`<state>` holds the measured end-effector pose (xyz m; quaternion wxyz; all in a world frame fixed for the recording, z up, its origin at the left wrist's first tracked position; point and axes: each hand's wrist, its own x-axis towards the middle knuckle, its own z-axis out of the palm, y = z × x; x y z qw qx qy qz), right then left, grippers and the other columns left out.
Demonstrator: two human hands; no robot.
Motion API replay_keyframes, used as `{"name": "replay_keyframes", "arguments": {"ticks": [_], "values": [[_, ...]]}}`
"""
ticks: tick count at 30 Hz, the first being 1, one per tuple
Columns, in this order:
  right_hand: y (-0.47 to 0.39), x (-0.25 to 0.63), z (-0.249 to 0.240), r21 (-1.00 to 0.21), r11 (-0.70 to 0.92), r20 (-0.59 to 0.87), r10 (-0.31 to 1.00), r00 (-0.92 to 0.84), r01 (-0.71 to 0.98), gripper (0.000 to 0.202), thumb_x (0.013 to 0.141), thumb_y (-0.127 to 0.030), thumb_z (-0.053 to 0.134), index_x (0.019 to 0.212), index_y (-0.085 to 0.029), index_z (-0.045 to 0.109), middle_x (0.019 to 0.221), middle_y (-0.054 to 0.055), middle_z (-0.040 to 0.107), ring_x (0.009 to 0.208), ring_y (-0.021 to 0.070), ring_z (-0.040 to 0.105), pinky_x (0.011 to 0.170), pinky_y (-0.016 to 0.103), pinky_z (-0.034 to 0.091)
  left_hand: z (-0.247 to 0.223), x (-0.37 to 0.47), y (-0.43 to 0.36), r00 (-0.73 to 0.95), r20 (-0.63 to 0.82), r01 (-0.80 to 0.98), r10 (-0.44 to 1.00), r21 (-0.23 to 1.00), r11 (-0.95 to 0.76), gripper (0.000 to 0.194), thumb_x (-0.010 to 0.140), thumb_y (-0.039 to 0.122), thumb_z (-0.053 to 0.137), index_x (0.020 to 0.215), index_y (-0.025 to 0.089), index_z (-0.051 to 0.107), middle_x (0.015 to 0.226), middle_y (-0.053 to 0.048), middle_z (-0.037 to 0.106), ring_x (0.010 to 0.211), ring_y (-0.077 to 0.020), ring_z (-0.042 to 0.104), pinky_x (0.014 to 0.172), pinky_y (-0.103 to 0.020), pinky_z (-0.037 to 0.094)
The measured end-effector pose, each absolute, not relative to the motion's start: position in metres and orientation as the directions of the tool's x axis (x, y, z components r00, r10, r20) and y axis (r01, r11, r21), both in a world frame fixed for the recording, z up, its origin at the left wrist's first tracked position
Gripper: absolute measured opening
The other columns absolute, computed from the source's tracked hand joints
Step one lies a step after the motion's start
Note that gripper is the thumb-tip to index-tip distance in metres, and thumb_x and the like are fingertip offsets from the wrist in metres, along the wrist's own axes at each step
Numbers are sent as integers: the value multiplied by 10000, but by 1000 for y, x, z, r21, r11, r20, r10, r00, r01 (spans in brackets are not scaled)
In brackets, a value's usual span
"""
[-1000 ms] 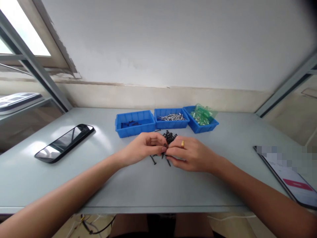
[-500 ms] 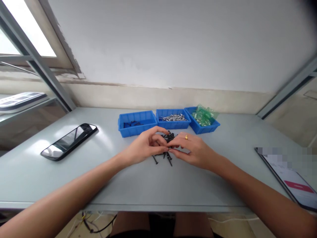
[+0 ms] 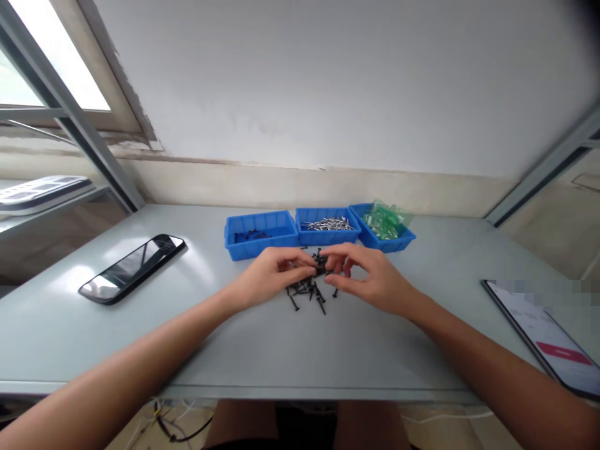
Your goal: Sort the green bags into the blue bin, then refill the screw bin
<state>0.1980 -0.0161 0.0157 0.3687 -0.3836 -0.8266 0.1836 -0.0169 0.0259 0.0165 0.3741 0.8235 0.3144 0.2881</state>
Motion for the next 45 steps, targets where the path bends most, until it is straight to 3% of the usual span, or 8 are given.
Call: {"name": "replay_keyframes", "arguments": {"ticks": [4, 8, 11, 14, 18, 26, 38, 45], "values": [[-12, 211, 25, -526, 560, 239, 820, -520, 640, 189, 838, -226, 569, 1018, -222, 626, 943, 36, 656, 765, 148, 595, 640, 260, 477, 21, -29, 44, 452, 428, 488, 782, 615, -619, 153, 840, 291, 573, 864, 180, 675, 850, -31, 697, 743, -151, 622, 712, -284, 513], [-7, 217, 18, -443, 553, -38, 775, -631, 706, 192, 828, -159, 533, 957, -216, 663, 964, 50, 638, 835, 182, 604, 724, 304, 472, 22, -51, 70, 282, 533, 771, 798, 369, -519, 220, 863, 307, 527, 998, 186, 652, 911, -71, 680, 904, -243, 603, 848, -406, 484], [-2, 216, 5, -413, 581, -34, 760, -649, 701, 173, 872, -197, 492, 885, -204, 664, 924, 57, 617, 859, 190, 591, 764, 318, 461, 19, -58, 77, 228, 597, 855, 769, 255, -452, 413, 861, 330, 526, 1229, 141, 527, 1109, -136, 593, 1097, -310, 510, 917, -462, 442], [1, 212, -1, -377, 594, 23, 773, -634, 711, 155, 875, -196, 483, 862, -192, 637, 902, 56, 611, 839, 186, 583, 757, 316, 449, 19, -49, 66, 384, 592, 777, 709, 207, -594, 318, 890, 309, 491, 1156, 158, 575, 1066, -106, 585, 1040, -256, 538, 916, -413, 446], [-1, 204, 3, -407, 561, 183, 824, -537, 721, 126, 884, -187, 470, 878, -185, 595, 849, 35, 630, 779, 165, 578, 706, 287, 432, 16, -28, 38, 648, 467, 551, 602, 259, -794, 227, 905, 308, 494, 1049, 188, 622, 977, -59, 636, 956, -198, 578, 842, -335, 474], [-9, 191, 2, -545, 589, 363, 807, -466, 597, 96, 900, -248, 497, 893, -201, 580, 795, 1, 643, 692, 123, 568, 626, 231, 418, 8, -16, 23, 699, 420, 384, 578, 461, -800, 122, 879, 272, 550, 889, 189, 639, 822, -17, 676, 783, -145, 600, 680, -259, 471], [-10, 186, -5, -444, 717, 414, 696, -587, 537, 160, 906, -190, 478, 806, -177, 602, 777, 29, 654, 727, 151, 584, 679, 271, 439, 12, -14, 16, 723, 509, 259, 466, 426, -867, 94, 859, 224, 579, 830, 160, 642, 753, -34, 651, 728, -144, 582, 658, -257, 481], [-10, 190, -1, -441, 706, 453, 708, -542, 554, 146, 909, -208, 492, 900, -190, 637, 817, 26, 679, 750, 149, 607, 682, 260, 452, 11, -16, 18, 681, 556, 296, 476, 386, -874, 72, 854, 200, 567, 845, 161, 627, 758, -28, 648, 732, -142, 574, 667, -259, 474]]}}
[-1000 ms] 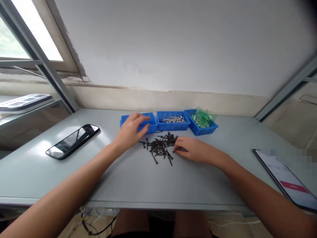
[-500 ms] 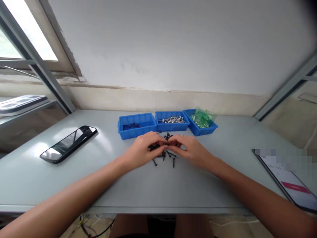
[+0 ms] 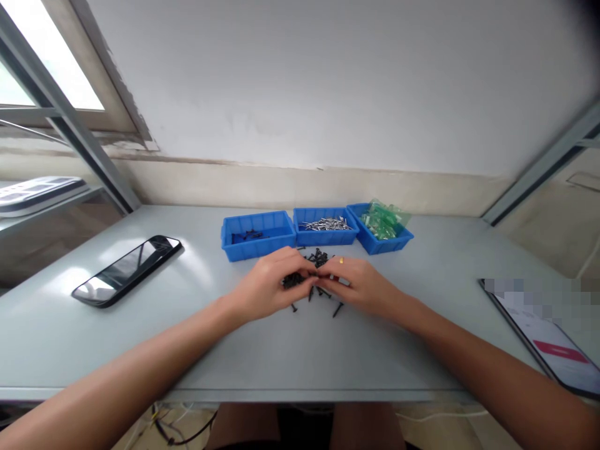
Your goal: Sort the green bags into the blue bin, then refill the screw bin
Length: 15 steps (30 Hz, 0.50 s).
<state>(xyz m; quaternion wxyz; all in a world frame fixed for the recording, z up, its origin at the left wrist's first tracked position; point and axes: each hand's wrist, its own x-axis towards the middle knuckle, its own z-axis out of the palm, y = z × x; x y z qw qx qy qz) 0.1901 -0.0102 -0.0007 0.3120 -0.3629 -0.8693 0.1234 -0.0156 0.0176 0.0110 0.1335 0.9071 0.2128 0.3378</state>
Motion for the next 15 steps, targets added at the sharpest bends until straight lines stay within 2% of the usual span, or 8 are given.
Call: {"name": "replay_keyframes", "arguments": {"ticks": [5, 11, 15], "values": [[-11, 196, 6, -410, 679, 524, 722, -452, 608, 147, 910, -263, 515, 914, -201, 648, 810, 22, 682, 712, 142, 603, 668, 257, 458, 9, -17, 22, 652, 520, 383, 551, 401, -832, 84, 844, 210, 566, 886, 166, 623, 800, -27, 646, 769, -145, 583, 677, -257, 474], [-17, 190, 1, -294, 780, 638, 590, -495, 552, 130, 902, -231, 507, 916, -196, 632, 787, 32, 673, 727, 152, 605, 672, 276, 475, 9, -14, 20, 758, 401, 337, 514, 433, -836, 119, 861, 213, 531, 792, 163, 613, 767, -26, 623, 758, -145, 567, 680, -265, 471], [-20, 187, -1, -269, 801, 691, 547, -473, 535, 105, 885, -225, 521, 911, -201, 620, 777, 33, 669, 724, 157, 605, 658, 282, 481, 11, -13, 19, 744, 404, 324, 532, 479, -816, 110, 849, 215, 548, 771, 166, 608, 741, -16, 622, 718, -134, 568, 636, -245, 462]]}}
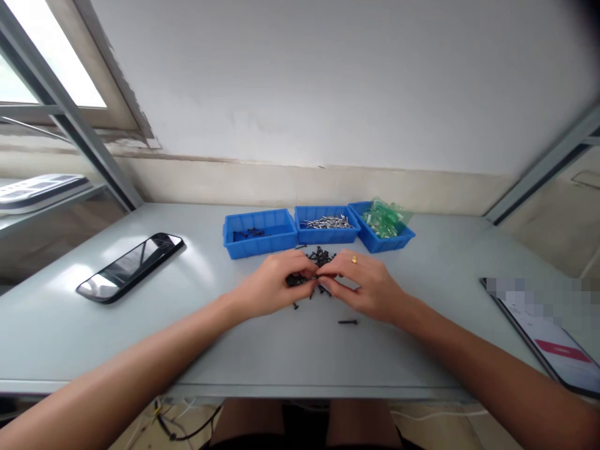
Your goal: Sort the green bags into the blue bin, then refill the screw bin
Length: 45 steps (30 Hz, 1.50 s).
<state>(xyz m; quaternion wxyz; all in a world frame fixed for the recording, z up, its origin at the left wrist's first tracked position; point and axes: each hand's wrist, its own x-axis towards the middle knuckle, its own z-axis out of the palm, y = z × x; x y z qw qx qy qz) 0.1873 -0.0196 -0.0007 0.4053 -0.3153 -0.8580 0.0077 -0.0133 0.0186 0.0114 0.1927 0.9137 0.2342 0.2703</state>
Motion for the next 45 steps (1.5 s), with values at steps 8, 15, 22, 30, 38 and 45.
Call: {"name": "replay_keyframes", "arguments": {"ticks": [8, 15, 22, 30, 38, 45], "values": [[-17, 190, 4, -303, 733, 604, 642, -472, 609, 73, 871, -198, 536, 886, -189, 606, 759, 29, 650, 720, 158, 588, 667, 278, 469, 12, -15, 17, 619, 557, 324, 553, 460, -826, 61, 844, 201, 570, 861, 171, 620, 768, -20, 623, 719, -131, 569, 660, -252, 474], [-18, 184, 0, -308, 761, 517, 637, -571, 571, 134, 870, -176, 485, 751, -188, 544, 706, 26, 613, 665, 156, 558, 608, 275, 448, 10, -16, 14, 719, 560, 216, 413, 384, -898, 99, 869, 235, 555, 864, 172, 631, 804, -50, 648, 762, -149, 589, 708, -276, 496], [-18, 186, -2, -355, 749, 488, 659, -573, 559, 99, 859, -151, 494, 785, -186, 549, 726, 25, 613, 679, 154, 556, 630, 275, 436, 10, -16, 14, 733, 575, 195, 364, 335, -922, 69, 861, 204, 579, 867, 157, 630, 793, -45, 642, 750, -140, 584, 692, -257, 491], [-16, 191, 3, -326, 733, 532, 665, -525, 597, 90, 884, -199, 512, 871, -182, 600, 768, 30, 648, 722, 158, 582, 656, 270, 445, 12, -19, 19, 709, 548, 281, 444, 358, -890, 82, 865, 196, 547, 888, 168, 622, 803, -39, 638, 774, -150, 576, 712, -274, 480], [-18, 194, 8, -279, 761, 689, 583, -431, 585, 85, 882, -233, 537, 933, -193, 592, 783, 17, 648, 696, 136, 572, 663, 258, 452, 12, -23, 28, 712, 503, 387, 490, 301, -872, 120, 868, 225, 535, 915, 173, 633, 856, -43, 629, 835, -160, 582, 738, -278, 482], [-15, 195, 8, -332, 636, 326, 770, -548, 696, 126, 883, -256, 524, 921, -186, 621, 868, 37, 653, 829, 174, 592, 738, 297, 453, 21, -44, 57, 431, 613, 721, 662, 206, -661, 162, 862, 273, 528, 896, 177, 655, 864, -56, 652, 851, -208, 594, 784, -336, 469]]}}
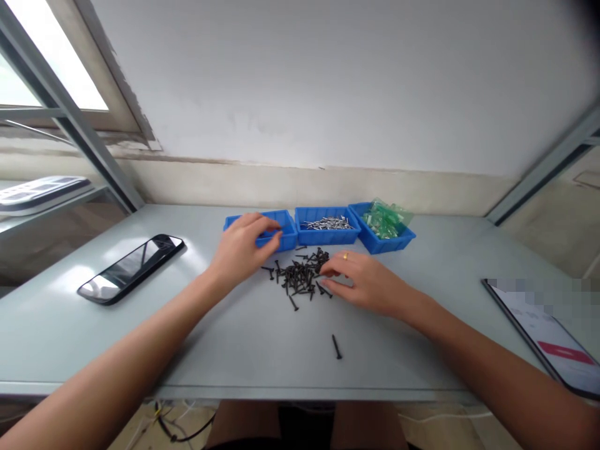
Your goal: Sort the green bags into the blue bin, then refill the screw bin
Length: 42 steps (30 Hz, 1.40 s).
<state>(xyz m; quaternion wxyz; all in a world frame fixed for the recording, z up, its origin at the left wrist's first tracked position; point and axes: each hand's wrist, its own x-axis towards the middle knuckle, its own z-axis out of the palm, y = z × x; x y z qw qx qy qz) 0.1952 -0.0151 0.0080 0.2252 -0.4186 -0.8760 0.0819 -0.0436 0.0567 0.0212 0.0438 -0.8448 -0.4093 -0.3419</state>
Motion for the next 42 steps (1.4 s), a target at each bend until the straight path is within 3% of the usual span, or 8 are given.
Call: {"name": "replay_keyframes", "arguments": {"ticks": [5, 10, 13, 17, 22, 27, 33, 42], "values": [[-15, 196, 3, -335, 543, 81, 831, -551, 770, 176, 855, -344, 550, 919, -200, 630, 905, 47, 631, 842, 197, 585, 721, 315, 457, 19, -57, 76, 338, 547, 875, 766, 118, -470, 297, 868, 329, 506, 1083, 153, 614, 980, -99, 638, 991, -285, 549, 859, -403, 447], [-10, 200, -2, -306, 543, 43, 829, -558, 782, 126, 865, -209, 488, 819, -186, 604, 870, 46, 611, 797, 174, 584, 714, 294, 437, 18, -45, 59, 491, 555, 731, 671, 156, -664, 269, 891, 284, 485, 1110, 167, 589, 1002, -78, 616, 978, -231, 550, 862, -373, 455], [-6, 202, -1, -280, 523, 72, 848, -525, 805, 125, 850, -155, 476, 770, -178, 570, 830, 45, 610, 748, 164, 576, 652, 274, 415, 16, -34, 43, 649, 499, 568, 574, 184, -802, 218, 902, 248, 477, 1061, 176, 608, 988, -67, 617, 959, -200, 562, 845, -337, 466], [-8, 199, 4, -290, 503, 157, 864, -478, 814, 117, 864, -153, 466, 786, -181, 549, 753, 21, 615, 680, 153, 562, 606, 268, 392, 11, -24, 30, 755, 382, 468, 533, 256, -846, 232, 914, 265, 479, 1094, 182, 601, 971, -63, 617, 938, -190, 570, 818, -323, 475], [-15, 193, 6, -314, 612, 322, 788, -525, 726, 80, 885, -206, 504, 885, -171, 576, 826, 41, 635, 779, 175, 586, 693, 292, 432, 7, -19, 26, 794, 321, 430, 516, 302, -850, 208, 914, 289, 496, 1042, 186, 623, 914, -55, 617, 893, -183, 571, 771, -306, 478], [-18, 193, 5, -354, 685, 435, 723, -536, 637, 98, 875, -213, 546, 952, -167, 585, 804, 28, 640, 754, 156, 593, 689, 274, 451, 4, -18, 27, 826, 324, 359, 461, 328, -874, 192, 925, 271, 484, 945, 160, 638, 885, -56, 614, 845, -164, 568, 756, -288, 470], [-21, 191, 7, -452, 729, 480, 684, -549, 514, 120, 843, -243, 619, 949, -192, 595, 832, 6, 638, 753, 118, 597, 688, 221, 476, 4, -17, 26, 826, 328, 326, 459, 385, -863, 139, 897, 203, 523, 851, 154, 644, 831, -41, 604, 796, -146, 572, 713, -259, 467], [-23, 188, 5, -425, 775, 535, 631, -562, 467, 179, 866, -147, 551, 1032, -210, 569, 855, 17, 660, 764, 126, 628, 714, 257, 514, 1, -16, 26, 818, 338, 254, 466, 516, -818, 173, 910, 205, 503, 874, 155, 666, 851, -47, 629, 809, -139, 603, 727, -252, 488]]}}
